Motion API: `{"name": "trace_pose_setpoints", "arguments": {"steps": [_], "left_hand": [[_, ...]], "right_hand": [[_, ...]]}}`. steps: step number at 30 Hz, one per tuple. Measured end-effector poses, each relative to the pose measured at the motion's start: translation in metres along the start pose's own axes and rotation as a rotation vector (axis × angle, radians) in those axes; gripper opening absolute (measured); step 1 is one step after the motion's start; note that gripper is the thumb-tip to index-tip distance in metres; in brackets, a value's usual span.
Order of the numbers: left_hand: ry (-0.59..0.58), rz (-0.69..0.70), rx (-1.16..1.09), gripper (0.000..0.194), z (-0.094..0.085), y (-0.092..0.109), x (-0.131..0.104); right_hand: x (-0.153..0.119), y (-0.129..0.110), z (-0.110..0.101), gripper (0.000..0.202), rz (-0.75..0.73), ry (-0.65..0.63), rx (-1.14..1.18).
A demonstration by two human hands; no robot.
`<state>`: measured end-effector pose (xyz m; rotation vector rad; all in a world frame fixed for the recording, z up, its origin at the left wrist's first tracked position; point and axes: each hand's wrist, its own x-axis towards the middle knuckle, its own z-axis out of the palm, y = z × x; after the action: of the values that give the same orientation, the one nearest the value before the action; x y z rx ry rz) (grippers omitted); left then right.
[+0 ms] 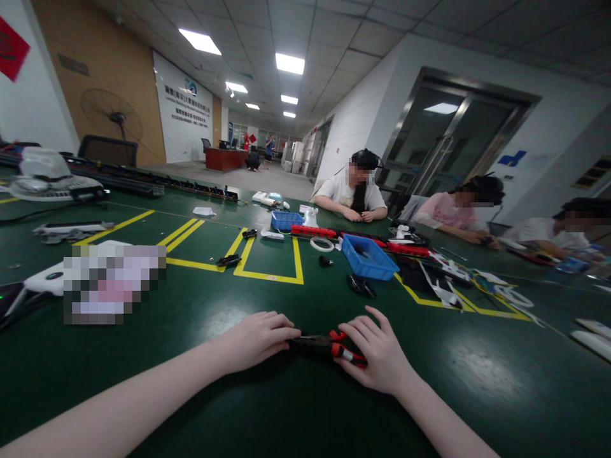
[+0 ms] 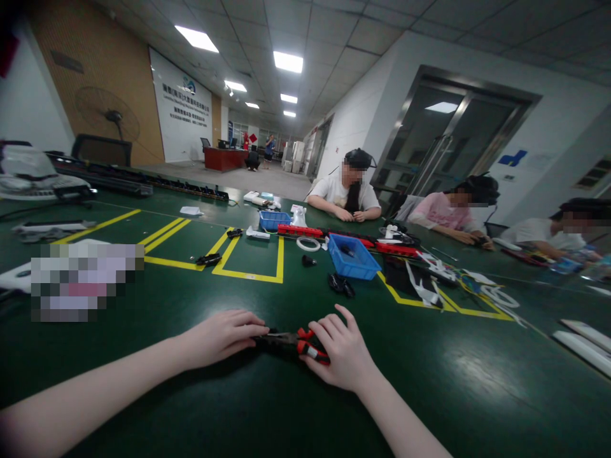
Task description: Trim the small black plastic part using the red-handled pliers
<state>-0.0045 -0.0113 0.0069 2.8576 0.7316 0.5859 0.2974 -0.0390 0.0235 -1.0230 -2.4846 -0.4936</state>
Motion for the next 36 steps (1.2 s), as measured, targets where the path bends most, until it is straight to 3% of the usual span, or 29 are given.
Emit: {"name": "trace_pose_setpoints", "arguments": {"steps": [21,36], "left_hand": [[-0.002,0.023,0.06,0.034,0.003,-0.004,-0.001],[0.007,0.04,0.031,0.02,0.004,-0.005,-0.002]], "right_hand": [[-0.005,0.007,0.009,0.036,0.018,-0.011,0.0],[-0.003,0.005,0.005,0.044,0.028,-0.003,-0.038]]}}
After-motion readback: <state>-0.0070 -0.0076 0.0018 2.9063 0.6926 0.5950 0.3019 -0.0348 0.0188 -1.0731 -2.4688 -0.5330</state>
